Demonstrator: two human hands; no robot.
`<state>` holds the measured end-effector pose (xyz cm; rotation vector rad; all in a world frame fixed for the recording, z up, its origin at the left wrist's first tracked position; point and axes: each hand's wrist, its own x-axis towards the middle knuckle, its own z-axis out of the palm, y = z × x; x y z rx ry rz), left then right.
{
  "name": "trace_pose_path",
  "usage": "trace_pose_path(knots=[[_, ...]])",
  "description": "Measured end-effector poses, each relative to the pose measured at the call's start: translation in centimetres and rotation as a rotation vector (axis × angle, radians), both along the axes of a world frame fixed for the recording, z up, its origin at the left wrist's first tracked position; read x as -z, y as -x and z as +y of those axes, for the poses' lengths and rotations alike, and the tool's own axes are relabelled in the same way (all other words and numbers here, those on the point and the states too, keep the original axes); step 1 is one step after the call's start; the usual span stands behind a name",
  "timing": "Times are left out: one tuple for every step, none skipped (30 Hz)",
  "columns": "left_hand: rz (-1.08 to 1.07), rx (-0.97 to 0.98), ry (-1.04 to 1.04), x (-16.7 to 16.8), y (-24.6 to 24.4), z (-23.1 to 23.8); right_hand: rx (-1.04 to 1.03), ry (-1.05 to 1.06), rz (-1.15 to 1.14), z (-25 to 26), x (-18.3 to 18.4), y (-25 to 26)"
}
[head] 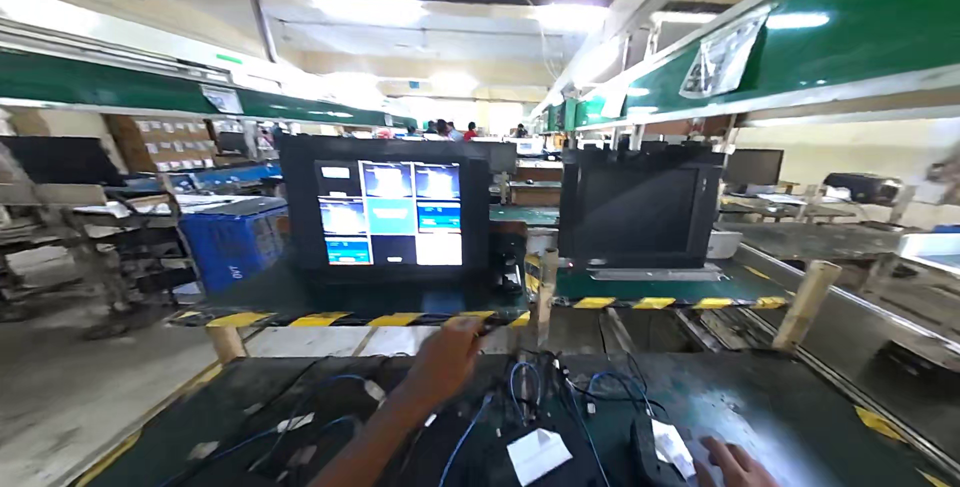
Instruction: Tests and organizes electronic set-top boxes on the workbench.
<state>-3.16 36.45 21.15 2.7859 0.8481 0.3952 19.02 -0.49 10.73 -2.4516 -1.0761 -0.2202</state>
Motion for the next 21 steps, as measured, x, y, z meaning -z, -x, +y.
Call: trace_pose_path(knots=[[0.012, 0.092, 0.072, 0.5, -0.4, -3.3, 0.005, -0.021, -0.002, 0.5, -1.1, 2.5], [0.025, 0.183, 0.135, 1.1, -0.9, -6.5, -0.014, -0.04, -0.03, 1.1, -1.9, 5.0], [0.035, 0.274, 0.185, 1.9, -1.3, -9.6, -0.043, -0.06, -0.08, 1.7, -2.0, 7.1], [0.033, 0.366, 0.219, 2.7, -1.8, -12.4, -0.078, -0.084, -0.142, 2.2, -1.6, 8.7], [0.022, 0.462, 0.253, 3.5, -2.2, -14.8, -0.108, -0.112, -0.222, 2.6, -0.8, 9.7], [0.012, 0.543, 0.314, 4.2, -2.7, -16.7, -0.129, -0.143, -0.296, 2.7, 0.2, 10.1], [0.004, 0.599, 0.392, 4.8, -3.2, -18.2, -0.136, -0.171, -0.338, 2.6, 1.1, 10.2], [0.016, 0.636, 0.477, 5.3, -3.8, -19.2, -0.122, -0.177, -0.345, 2.2, 1.7, 10.0], [0.026, 0.663, 0.574, 5.7, -4.5, -19.6, -0.099, -0.172, -0.327, 1.5, 1.9, 9.5], [0.036, 0.659, 0.684, 5.9, -5.2, -19.7, -0.069, -0.162, -0.288, 0.7, 1.8, 8.6], [0.037, 0.608, 0.762, 6.0, -6.1, -19.6, -0.036, -0.158, -0.231, -0.2, 1.7, 7.4], [0.04, 0.531, 0.771, 6.3, -7.0, -19.4, -0.006, -0.175, -0.168, -1.0, 1.6, 6.0], [0.047, 0.466, 0.718, 7.0, -8.1, -19.2, 0.01, -0.229, -0.104, -1.8, 1.5, 4.6], [0.06, 0.436, 0.641, 7.8, -9.3, -19.1, 0.015, -0.325, -0.061, -2.4, 1.7, 3.2], [0.068, 0.435, 0.566, 8.7, -10.6, -19.1, 0.009, -0.431, -0.001, -2.8, 2.1, 1.9], [0.073, 0.449, 0.5, 9.8, -11.9, -19.3, -0.002, -0.523, 0.094, -3.1, 2.6, 0.8], [0.081, 0.454, 0.45, 11.0, -13.2, -19.6, -0.016, -0.613, 0.215, -3.2, 2.9, 0.0], [0.098, 0.446, 0.419, 12.0, -14.5, -20.0, -0.036, -0.713, 0.334, -3.1, 3.3, -0.6], [0.111, 0.431, 0.398, 13.0, -15.6, -20.4, -0.059, -0.797, 0.427, -2.9, 3.6, -1.1], [0.125, 0.409, 0.381, 13.6, -16.5, -20.8, -0.081, -0.852, 0.486, -2.9, 3.9, -1.5], [0.129, 0.377, 0.364, 13.9, -17.2, -21.2, -0.107, -0.884, 0.526, -2.9, 4.1, -1.8]])
